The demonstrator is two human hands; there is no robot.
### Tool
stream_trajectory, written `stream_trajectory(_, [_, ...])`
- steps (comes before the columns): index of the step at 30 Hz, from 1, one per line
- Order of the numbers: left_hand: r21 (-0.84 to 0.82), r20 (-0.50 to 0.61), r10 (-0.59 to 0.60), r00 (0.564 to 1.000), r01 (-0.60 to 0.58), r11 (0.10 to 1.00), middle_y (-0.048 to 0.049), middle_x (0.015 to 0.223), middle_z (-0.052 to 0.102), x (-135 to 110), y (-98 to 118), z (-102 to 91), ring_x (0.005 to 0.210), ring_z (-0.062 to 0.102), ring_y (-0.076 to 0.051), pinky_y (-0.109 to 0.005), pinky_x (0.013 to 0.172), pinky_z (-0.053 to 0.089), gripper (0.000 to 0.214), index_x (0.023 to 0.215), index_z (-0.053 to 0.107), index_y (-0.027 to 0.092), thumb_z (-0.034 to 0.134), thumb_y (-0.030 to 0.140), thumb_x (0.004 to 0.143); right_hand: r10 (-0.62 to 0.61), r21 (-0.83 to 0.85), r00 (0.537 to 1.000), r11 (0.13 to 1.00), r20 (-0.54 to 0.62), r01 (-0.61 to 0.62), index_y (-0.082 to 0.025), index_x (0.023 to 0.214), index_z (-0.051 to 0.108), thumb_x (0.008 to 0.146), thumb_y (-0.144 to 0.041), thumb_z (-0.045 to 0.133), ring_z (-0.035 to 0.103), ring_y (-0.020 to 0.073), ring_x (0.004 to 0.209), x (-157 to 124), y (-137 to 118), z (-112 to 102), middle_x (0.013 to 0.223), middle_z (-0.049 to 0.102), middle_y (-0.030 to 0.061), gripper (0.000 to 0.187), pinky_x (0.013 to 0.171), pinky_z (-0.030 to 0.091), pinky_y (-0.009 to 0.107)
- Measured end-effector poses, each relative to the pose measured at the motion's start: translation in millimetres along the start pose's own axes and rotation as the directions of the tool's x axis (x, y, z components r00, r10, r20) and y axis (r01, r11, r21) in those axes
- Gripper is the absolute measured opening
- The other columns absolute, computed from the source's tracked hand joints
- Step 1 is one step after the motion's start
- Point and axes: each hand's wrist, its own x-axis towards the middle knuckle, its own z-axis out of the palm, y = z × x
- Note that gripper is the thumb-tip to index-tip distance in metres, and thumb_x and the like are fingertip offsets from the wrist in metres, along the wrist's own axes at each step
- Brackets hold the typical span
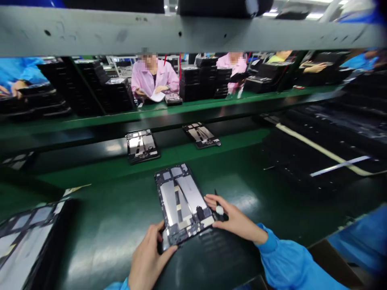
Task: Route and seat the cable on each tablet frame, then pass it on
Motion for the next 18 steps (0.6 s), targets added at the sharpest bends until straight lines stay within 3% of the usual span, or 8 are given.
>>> stream_trajectory(3, [0.056,0.063,0.069,0.996,-0.072,0.996,-0.0072,0.103,0.064,4,11,-14.6,0.083,0.065,-0.022,-0.036,0.072,0.057,0.052,0.13,0.052,0.021,0.066,0.043,0.084,0.01,-0.1,1.0,0.995,-0.026,-0.012,-0.024,0.141,0.043,0.077,-0.025,0.077,0.049,0.0272,0.135,2,-1,-4,0.145,0.053,0.0128,0.072,0.114,0.036,0.048])
stream_trajectory(5, [0.067,0.069,0.124,0.99,-0.128,0.99,-0.0088,0.113,0.063,4,14,-23.8,0.089,0.064,-0.021,-0.035,0.077,0.056,0.054,0.134,0.047,0.022,0.064,0.043,0.088,-0.017,-0.213,0.992,0.977,-0.124,-0.01,-0.025,0.139,0.045,0.08,-0.027,0.073,0.052,0.0286,0.131,-1,-4,0,0.142,0.056,0.0116,0.065,0.11,0.042,0.049])
stream_trajectory(8, [0.062,0.062,0.186,0.981,-0.189,0.98,-0.0069,0.112,0.063,2,19,-29.6,0.092,0.063,-0.019,-0.032,0.079,0.055,0.041,0.13,0.049,0.024,0.056,0.042,0.095,-0.147,-0.381,0.963,0.923,-0.224,0.052,-0.027,0.133,0.051,0.086,-0.027,0.067,0.062,0.0285,0.12,-4,-13,16,0.13,0.065,0.0097,0.049,0.1,0.052,0.046])
stream_trajectory(11, [0.097,0.077,0.287,0.955,-0.294,0.951,-0.0051,0.102,0.064,1,30,-22.6,0.091,0.062,-0.02,-0.032,0.078,0.054,0.031,0.121,0.055,0.023,0.053,0.042,0.097,-0.292,-0.454,0.956,0.857,-0.038,0.244,-0.026,0.123,0.059,0.091,-0.021,0.061,0.067,0.0251,0.105,0,-25,40,0.115,0.071,0.0081,0.032,0.09,0.056,0.04])
stream_trajectory(14, [0.188,0.09,0.366,0.926,-0.377,0.907,-0.0053,0.096,0.064,2,39,-10.0,0.083,0.061,-0.02,-0.032,0.07,0.052,0.022,0.111,0.059,0.02,0.052,0.037,0.097,-0.318,-0.465,0.929,0.804,0.189,0.37,-0.024,0.119,0.063,0.093,-0.012,0.056,0.067,0.0234,0.093,10,-31,61,0.103,0.071,0.0081,0.029,0.079,0.056,0.036])
stream_trajectory(18, [0.083,0.011,0.372,0.928,-0.372,0.925,-0.0026,0.087,0.063,6,38,-1.6,0.078,0.06,-0.016,-0.027,0.068,0.049,0.015,0.092,0.062,0.02,0.05,0.027,0.099,-0.311,-0.449,0.912,0.797,0.268,0.404,-0.022,0.112,0.066,0.091,-0.008,0.057,0.066,0.0225,0.084,21,-31,74,0.093,0.071,0.0073,0.026,0.072,0.054,0.034])
